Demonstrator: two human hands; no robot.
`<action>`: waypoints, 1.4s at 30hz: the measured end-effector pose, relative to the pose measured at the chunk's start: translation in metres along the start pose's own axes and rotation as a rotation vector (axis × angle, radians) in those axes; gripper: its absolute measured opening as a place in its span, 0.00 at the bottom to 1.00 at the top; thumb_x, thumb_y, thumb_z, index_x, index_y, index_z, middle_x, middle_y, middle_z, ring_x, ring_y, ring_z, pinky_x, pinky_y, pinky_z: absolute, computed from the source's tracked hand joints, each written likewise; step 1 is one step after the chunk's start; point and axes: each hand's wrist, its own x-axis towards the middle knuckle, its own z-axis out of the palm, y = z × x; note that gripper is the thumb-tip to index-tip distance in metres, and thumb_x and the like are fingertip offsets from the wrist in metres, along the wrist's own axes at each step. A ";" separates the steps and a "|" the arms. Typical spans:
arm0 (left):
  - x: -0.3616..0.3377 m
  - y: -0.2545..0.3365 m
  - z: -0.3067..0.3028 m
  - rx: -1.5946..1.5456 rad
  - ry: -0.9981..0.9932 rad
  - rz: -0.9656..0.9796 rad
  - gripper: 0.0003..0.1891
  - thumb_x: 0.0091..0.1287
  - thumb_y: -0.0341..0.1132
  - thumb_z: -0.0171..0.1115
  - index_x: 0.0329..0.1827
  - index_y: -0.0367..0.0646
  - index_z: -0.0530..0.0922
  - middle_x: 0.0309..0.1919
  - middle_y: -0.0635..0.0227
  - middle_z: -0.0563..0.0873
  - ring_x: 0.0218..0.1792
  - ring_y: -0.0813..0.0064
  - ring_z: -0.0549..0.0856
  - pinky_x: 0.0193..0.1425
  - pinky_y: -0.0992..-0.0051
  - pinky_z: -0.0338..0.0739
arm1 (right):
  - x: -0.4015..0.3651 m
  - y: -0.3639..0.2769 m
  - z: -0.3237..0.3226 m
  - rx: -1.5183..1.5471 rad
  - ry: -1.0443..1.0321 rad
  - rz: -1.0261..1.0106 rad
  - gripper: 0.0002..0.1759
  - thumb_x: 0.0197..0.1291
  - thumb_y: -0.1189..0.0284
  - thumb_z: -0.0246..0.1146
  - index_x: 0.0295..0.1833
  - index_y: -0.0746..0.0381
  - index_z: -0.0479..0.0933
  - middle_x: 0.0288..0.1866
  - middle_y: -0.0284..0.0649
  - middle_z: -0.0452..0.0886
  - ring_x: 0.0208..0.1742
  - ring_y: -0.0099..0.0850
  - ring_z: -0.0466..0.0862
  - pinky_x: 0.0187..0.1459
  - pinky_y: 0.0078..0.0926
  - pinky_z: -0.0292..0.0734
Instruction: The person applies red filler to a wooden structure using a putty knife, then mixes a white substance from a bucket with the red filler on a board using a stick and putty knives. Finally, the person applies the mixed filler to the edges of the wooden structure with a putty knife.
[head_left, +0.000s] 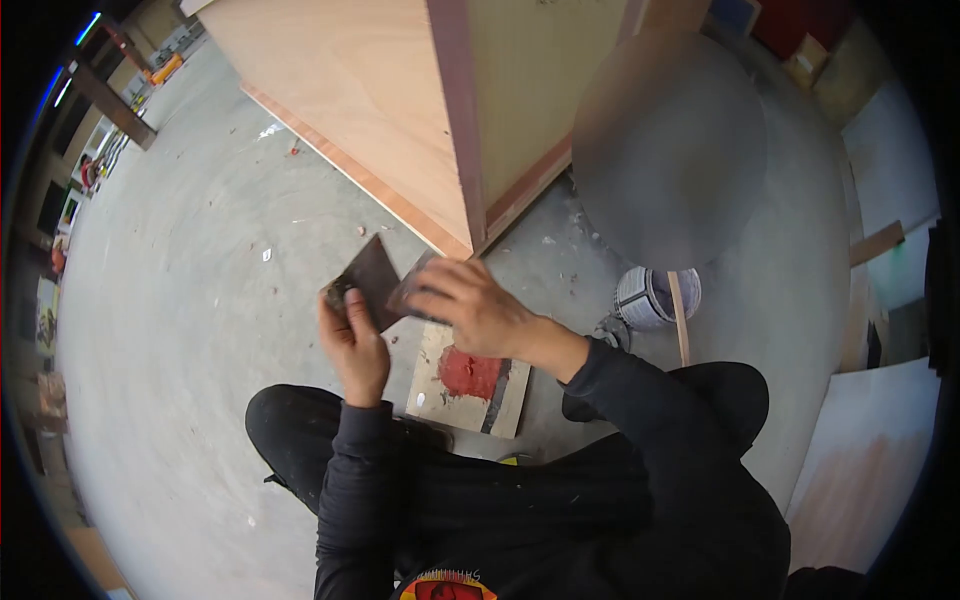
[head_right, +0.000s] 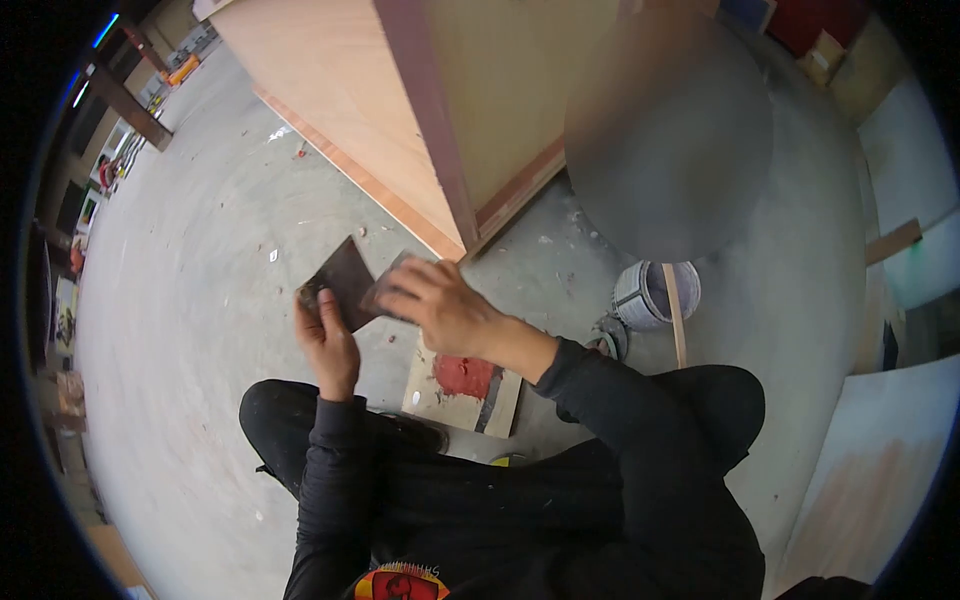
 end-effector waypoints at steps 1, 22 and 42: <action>0.003 -0.001 -0.003 -0.007 0.072 -0.012 0.09 0.78 0.32 0.51 0.53 0.36 0.74 0.44 0.70 0.81 0.43 0.83 0.77 0.49 0.81 0.73 | -0.008 0.005 0.010 0.081 -0.093 0.018 0.25 0.45 0.84 0.60 0.51 0.55 0.81 0.54 0.38 0.76 0.65 0.40 0.72 0.63 0.45 0.65; 0.004 -0.018 -0.024 -0.206 0.203 -0.304 0.10 0.78 0.34 0.50 0.54 0.38 0.73 0.46 0.69 0.81 0.45 0.83 0.79 0.53 0.78 0.76 | -0.033 0.184 0.059 -0.712 0.378 0.026 0.25 0.62 0.72 0.61 0.65 0.46 0.75 0.65 0.41 0.66 0.71 0.43 0.60 0.69 0.49 0.58; -0.001 -0.019 -0.021 -0.246 0.137 -0.316 0.09 0.78 0.34 0.52 0.53 0.39 0.73 0.46 0.69 0.82 0.46 0.83 0.79 0.55 0.77 0.75 | 0.012 0.162 -0.019 -0.262 0.269 0.009 0.35 0.44 0.77 0.62 0.64 0.53 0.74 0.67 0.44 0.67 0.72 0.49 0.63 0.70 0.54 0.59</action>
